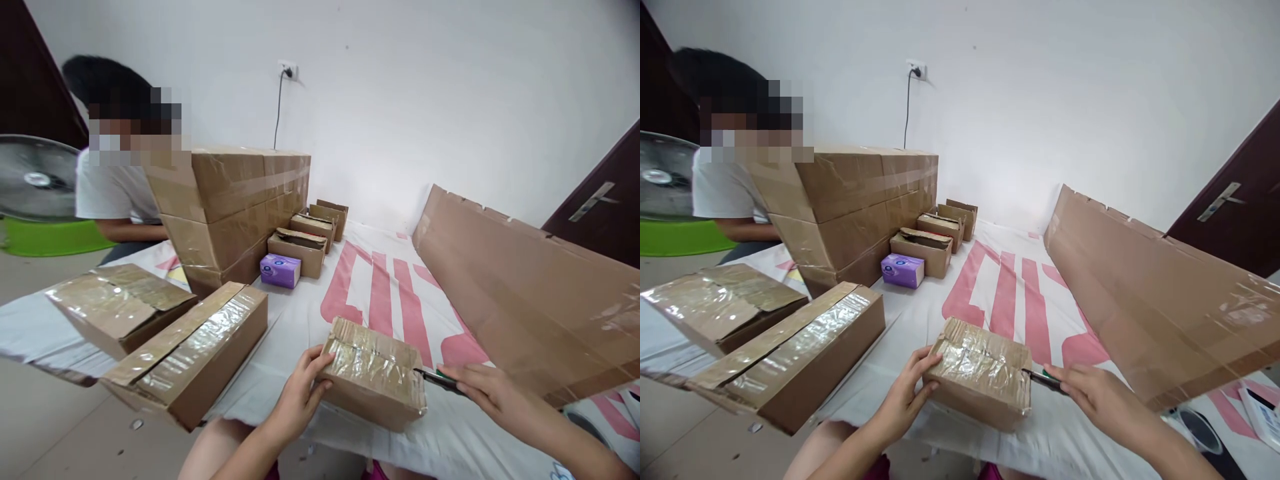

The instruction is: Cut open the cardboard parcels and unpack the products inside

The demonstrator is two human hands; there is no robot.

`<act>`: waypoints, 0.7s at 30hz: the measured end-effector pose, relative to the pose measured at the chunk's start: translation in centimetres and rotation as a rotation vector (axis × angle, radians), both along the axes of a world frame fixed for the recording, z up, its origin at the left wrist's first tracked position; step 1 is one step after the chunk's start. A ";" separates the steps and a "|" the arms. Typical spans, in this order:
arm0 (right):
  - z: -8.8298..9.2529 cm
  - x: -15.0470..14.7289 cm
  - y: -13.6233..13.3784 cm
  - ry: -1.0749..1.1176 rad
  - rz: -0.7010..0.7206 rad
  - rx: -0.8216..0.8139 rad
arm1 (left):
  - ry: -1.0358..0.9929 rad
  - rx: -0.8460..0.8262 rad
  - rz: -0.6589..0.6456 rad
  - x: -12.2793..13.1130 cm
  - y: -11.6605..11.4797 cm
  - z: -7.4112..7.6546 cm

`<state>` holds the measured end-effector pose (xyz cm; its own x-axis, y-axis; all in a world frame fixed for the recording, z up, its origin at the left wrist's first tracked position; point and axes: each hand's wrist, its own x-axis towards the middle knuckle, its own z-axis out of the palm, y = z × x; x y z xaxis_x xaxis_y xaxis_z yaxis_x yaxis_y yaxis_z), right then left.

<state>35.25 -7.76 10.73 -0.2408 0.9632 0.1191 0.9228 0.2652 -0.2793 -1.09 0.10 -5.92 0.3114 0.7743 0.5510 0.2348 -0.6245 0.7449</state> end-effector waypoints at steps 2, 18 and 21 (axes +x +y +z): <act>-1.6 0.5 -0.4 0.207 -0.018 -0.233 | 0.003 -0.006 0.025 0.1 0.0 -0.4; -12.0 4.2 -2.2 0.491 -0.324 -0.079 | -0.057 -0.099 0.018 0.3 -0.2 0.7; -15.3 5.2 -2.8 0.239 -0.244 -0.004 | -0.041 -0.090 0.024 0.3 -0.4 0.6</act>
